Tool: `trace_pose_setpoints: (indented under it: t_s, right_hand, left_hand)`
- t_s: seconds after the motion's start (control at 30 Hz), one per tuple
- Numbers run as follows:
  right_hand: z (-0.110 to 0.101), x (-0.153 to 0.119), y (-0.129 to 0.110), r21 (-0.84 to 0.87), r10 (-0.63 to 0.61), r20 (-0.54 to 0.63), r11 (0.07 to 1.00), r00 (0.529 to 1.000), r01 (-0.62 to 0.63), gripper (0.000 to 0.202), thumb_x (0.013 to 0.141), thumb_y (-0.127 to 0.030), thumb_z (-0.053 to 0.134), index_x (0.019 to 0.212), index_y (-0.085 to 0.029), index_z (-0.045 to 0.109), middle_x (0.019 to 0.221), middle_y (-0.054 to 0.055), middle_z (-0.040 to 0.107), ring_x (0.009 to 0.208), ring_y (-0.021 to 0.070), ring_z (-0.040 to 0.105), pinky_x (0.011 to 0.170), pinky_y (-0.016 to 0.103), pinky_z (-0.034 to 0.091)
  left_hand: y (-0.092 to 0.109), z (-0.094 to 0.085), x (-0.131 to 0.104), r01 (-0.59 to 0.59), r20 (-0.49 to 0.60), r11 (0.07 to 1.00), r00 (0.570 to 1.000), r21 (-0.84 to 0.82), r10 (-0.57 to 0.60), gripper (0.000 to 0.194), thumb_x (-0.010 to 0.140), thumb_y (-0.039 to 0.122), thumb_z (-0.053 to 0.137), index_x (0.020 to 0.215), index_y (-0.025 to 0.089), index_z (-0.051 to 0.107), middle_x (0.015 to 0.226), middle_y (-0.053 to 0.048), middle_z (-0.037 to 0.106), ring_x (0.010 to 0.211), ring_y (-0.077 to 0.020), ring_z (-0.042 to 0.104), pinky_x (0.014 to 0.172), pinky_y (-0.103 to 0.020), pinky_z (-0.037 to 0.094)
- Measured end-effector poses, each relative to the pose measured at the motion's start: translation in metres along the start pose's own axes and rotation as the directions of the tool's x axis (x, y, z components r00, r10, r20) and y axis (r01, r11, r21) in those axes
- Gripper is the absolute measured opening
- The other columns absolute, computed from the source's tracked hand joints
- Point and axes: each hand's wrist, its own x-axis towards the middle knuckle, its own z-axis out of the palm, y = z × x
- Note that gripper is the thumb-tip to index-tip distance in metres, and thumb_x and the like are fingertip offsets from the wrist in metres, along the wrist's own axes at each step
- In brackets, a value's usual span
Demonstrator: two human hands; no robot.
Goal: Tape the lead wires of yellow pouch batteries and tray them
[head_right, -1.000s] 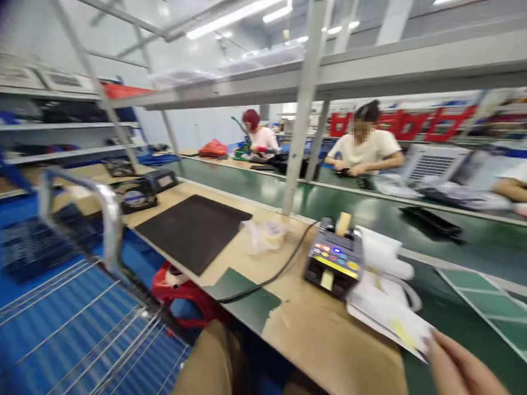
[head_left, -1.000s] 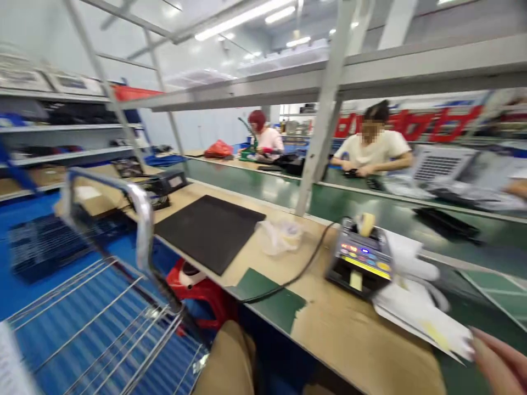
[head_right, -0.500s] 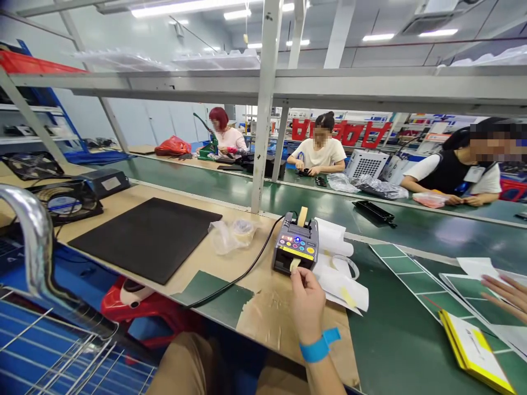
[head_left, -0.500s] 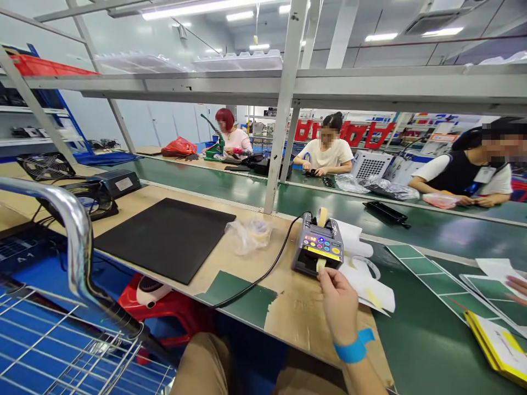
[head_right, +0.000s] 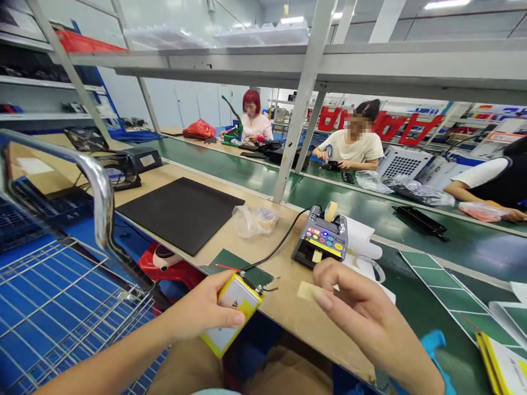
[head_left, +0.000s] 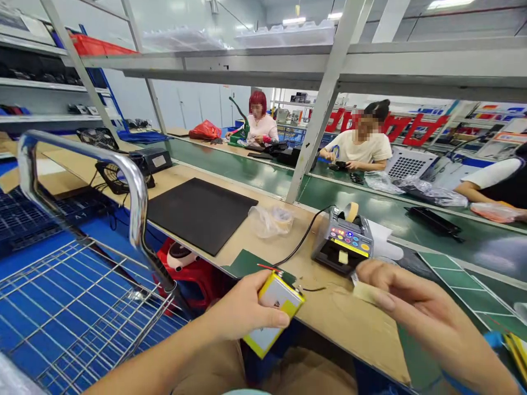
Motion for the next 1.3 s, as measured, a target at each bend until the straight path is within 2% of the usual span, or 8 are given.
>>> trace_pose_setpoints:
  t_s: [0.13, 0.27, 0.43, 0.67, 0.9, 1.0, 1.13, 1.3]
  right_hand:
    - [-0.009, 0.023, -0.026, 0.0, -0.07, 0.389, 0.997, 0.919, 0.076, 0.024, 0.09, -0.029, 0.049, 0.07, -0.019, 0.041, 0.076, 0.001, 0.046, 0.074, 0.0142, 0.044, 0.069, 0.027, 0.038]
    - [-0.002, 0.04, -0.027, -0.022, -0.036, 0.552, 0.998, 0.833, 0.058, 0.024, 0.086, -0.03, 0.056, 0.07, -0.018, 0.041, 0.076, -0.001, 0.046, 0.073, 0.0122, 0.041, 0.066, 0.025, 0.036]
    - [0.025, 0.037, -0.022, -0.021, 0.12, 0.41, 0.992, 0.904, -0.122, 0.023, 0.081, -0.034, 0.064, 0.081, -0.018, 0.046, 0.078, -0.002, 0.05, 0.074, 0.0113, 0.044, 0.065, 0.022, 0.039]
    - [0.04, 0.021, -0.014, 0.38, 0.215, 0.336, 0.86, 0.917, -0.341, 0.022, 0.085, -0.033, 0.06, 0.095, -0.02, 0.047, 0.082, 0.0, 0.056, 0.077, 0.0117, 0.054, 0.071, 0.025, 0.046]
    - [0.023, -0.012, -0.009, 0.153, 0.266, 0.226, 0.94, 0.937, -0.304, 0.033, 0.081, -0.035, 0.065, 0.106, -0.023, 0.047, 0.092, 0.002, 0.059, 0.086, 0.0144, 0.053, 0.079, 0.028, 0.044]
    - [0.034, -0.019, 0.0, 0.247, 0.327, 0.206, 0.895, 0.922, -0.372, 0.022, 0.087, -0.033, 0.057, 0.102, -0.021, 0.048, 0.086, 0.001, 0.059, 0.079, 0.0127, 0.054, 0.072, 0.026, 0.046]
    - [0.041, -0.021, 0.015, 0.46, 0.302, 0.166, 0.818, 0.939, -0.345, 0.033, 0.081, -0.033, 0.065, 0.106, -0.022, 0.047, 0.08, 0.0, 0.059, 0.072, 0.0117, 0.055, 0.068, 0.026, 0.048]
    - [0.015, -0.015, 0.005, 0.251, 0.2, 0.001, 0.948, 0.98, -0.194, 0.019, 0.085, -0.038, 0.058, 0.091, -0.02, 0.056, 0.086, 0.005, 0.059, 0.082, 0.0168, 0.054, 0.072, 0.028, 0.045]
  left_hand:
    - [0.005, 0.02, 0.01, 0.043, 0.119, 0.996, 0.992, 0.081, -0.052, 0.042, 0.057, 0.015, 0.077, 0.095, 0.013, 0.058, 0.075, 0.003, 0.058, 0.061, -0.0086, 0.048, 0.054, -0.017, 0.039]
    - [0.008, 0.029, 0.006, 0.042, 0.184, 0.993, 0.981, 0.109, -0.061, 0.039, 0.057, 0.011, 0.076, 0.092, 0.015, 0.059, 0.074, 0.005, 0.058, 0.063, -0.0078, 0.048, 0.056, -0.016, 0.04]
    - [0.009, 0.034, 0.002, 0.032, 0.141, 0.985, 0.988, 0.168, -0.056, 0.039, 0.059, 0.012, 0.075, 0.094, 0.016, 0.059, 0.077, 0.005, 0.059, 0.067, -0.0099, 0.051, 0.06, -0.018, 0.042]
    - [0.009, 0.037, 0.0, 0.052, 0.028, 0.928, 0.997, 0.369, -0.067, 0.033, 0.059, 0.018, 0.075, 0.088, 0.015, 0.058, 0.074, 0.004, 0.057, 0.065, -0.0116, 0.047, 0.054, -0.018, 0.036]
    - [0.012, 0.039, 0.002, 0.01, 0.055, 0.962, 0.998, 0.272, -0.026, 0.032, 0.061, 0.011, 0.07, 0.092, 0.016, 0.06, 0.069, 0.008, 0.053, 0.059, -0.0075, 0.044, 0.055, -0.016, 0.036]
    - [0.01, 0.042, 0.001, 0.023, 0.049, 0.964, 0.998, 0.266, -0.037, 0.03, 0.061, 0.01, 0.071, 0.088, 0.016, 0.059, 0.069, 0.007, 0.053, 0.061, -0.0075, 0.043, 0.055, -0.016, 0.036]
    - [0.006, 0.045, 0.001, 0.046, 0.11, 0.99, 0.992, 0.133, -0.061, 0.036, 0.059, 0.012, 0.074, 0.09, 0.015, 0.056, 0.072, 0.006, 0.053, 0.061, -0.0073, 0.043, 0.054, -0.016, 0.036]
    - [0.003, 0.046, 0.003, 0.048, 0.126, 0.998, 0.991, 0.027, -0.051, 0.037, 0.059, 0.01, 0.074, 0.091, 0.015, 0.056, 0.076, 0.005, 0.055, 0.064, -0.0075, 0.045, 0.056, -0.016, 0.037]
